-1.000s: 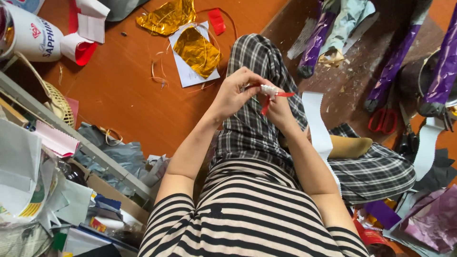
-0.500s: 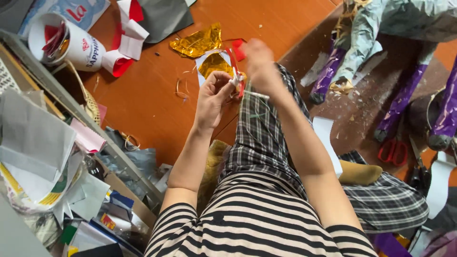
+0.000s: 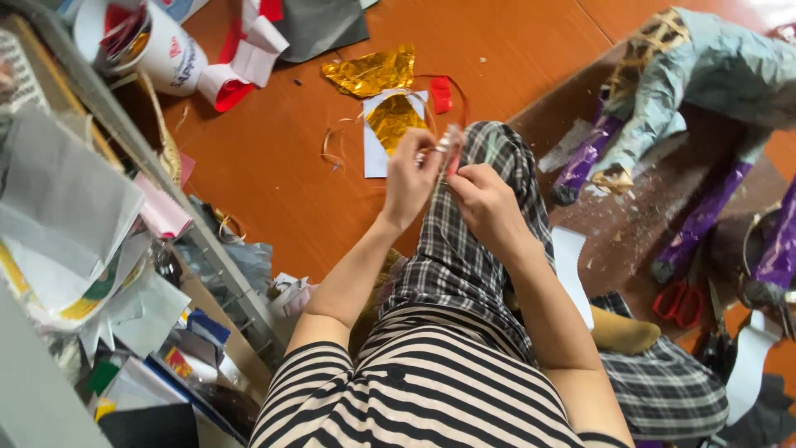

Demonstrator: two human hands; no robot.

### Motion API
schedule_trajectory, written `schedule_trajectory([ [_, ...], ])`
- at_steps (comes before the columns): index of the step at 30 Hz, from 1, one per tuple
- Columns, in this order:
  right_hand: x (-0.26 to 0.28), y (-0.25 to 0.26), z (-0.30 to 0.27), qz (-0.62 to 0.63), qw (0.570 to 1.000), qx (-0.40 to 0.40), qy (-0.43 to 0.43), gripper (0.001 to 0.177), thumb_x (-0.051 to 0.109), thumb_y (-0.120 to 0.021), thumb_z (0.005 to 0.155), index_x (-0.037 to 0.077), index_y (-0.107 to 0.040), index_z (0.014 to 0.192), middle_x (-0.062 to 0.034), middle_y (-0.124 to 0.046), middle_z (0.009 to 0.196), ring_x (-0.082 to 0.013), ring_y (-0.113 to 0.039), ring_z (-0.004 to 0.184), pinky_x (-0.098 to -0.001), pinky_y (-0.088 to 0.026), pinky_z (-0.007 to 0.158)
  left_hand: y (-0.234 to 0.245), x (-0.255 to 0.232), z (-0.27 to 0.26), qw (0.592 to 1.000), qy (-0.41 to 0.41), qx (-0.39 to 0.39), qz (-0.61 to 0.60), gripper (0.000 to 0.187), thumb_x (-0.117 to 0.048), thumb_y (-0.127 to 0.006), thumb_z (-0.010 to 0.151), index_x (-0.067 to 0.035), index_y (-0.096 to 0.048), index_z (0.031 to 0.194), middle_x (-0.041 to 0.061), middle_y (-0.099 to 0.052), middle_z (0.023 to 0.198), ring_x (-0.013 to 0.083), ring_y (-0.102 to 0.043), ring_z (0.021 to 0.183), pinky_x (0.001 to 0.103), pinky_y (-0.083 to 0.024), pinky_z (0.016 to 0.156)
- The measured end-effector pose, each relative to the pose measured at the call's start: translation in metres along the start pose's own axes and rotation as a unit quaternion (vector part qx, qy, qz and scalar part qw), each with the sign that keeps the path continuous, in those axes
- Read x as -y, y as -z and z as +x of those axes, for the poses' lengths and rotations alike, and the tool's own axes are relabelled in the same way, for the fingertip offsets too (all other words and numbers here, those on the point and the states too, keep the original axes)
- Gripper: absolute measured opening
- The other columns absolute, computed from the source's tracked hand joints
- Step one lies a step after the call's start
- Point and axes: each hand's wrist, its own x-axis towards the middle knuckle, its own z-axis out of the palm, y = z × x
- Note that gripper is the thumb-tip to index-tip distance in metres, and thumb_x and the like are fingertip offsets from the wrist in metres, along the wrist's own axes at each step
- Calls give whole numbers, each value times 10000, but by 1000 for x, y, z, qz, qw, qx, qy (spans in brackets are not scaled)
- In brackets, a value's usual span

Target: Decorating a paper-mache giraffe structure with colored paper and foil strips

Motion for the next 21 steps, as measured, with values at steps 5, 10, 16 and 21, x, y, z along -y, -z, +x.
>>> schedule_trajectory([
  [5,-9,-4,5,102,994,-30,21,173,51,-734,1088,153,-838,1180,-93,-667,1157,-349,-684,1080,-418,-561,975,-8,31,-22,995,-52,59,65,169,-259,-802,986,-188,-713,1110,79,-698,980,309,-690,1053,418,-544,991],
  [10,-34,-24,-7,283,940,-141,-124,521,11,-974,1039,32,-524,1300,-137,-694,949,-207,-683,829,-277,-539,798,-30,46,-48,998,-49,21,-44,199,-136,-794,977,-268,-752,1121,-42,-742,1041,182,-735,1090,319,-567,1052],
  [16,-30,-29,-19,224,964,-114,-90,87,-88,-832,1117,-71,-791,1192,-199,-637,1155,-254,-683,1053,-352,-560,964,-28,32,-58,999,-34,14,4,328,-32,-762,995,-242,-721,1244,9,-728,1107,276,-755,1115,367,-615,1044],
  [21,-14,-31,-22,195,974,-81,-85,192,-105,-843,1024,-88,-776,1202,-238,-619,1188,-323,-684,1119,-384,-554,1013,-16,41,-54,999,1,40,9,174,-100,-760,1010,-217,-744,1138,-10,-723,995,244,-768,1004,323,-624,939],
])
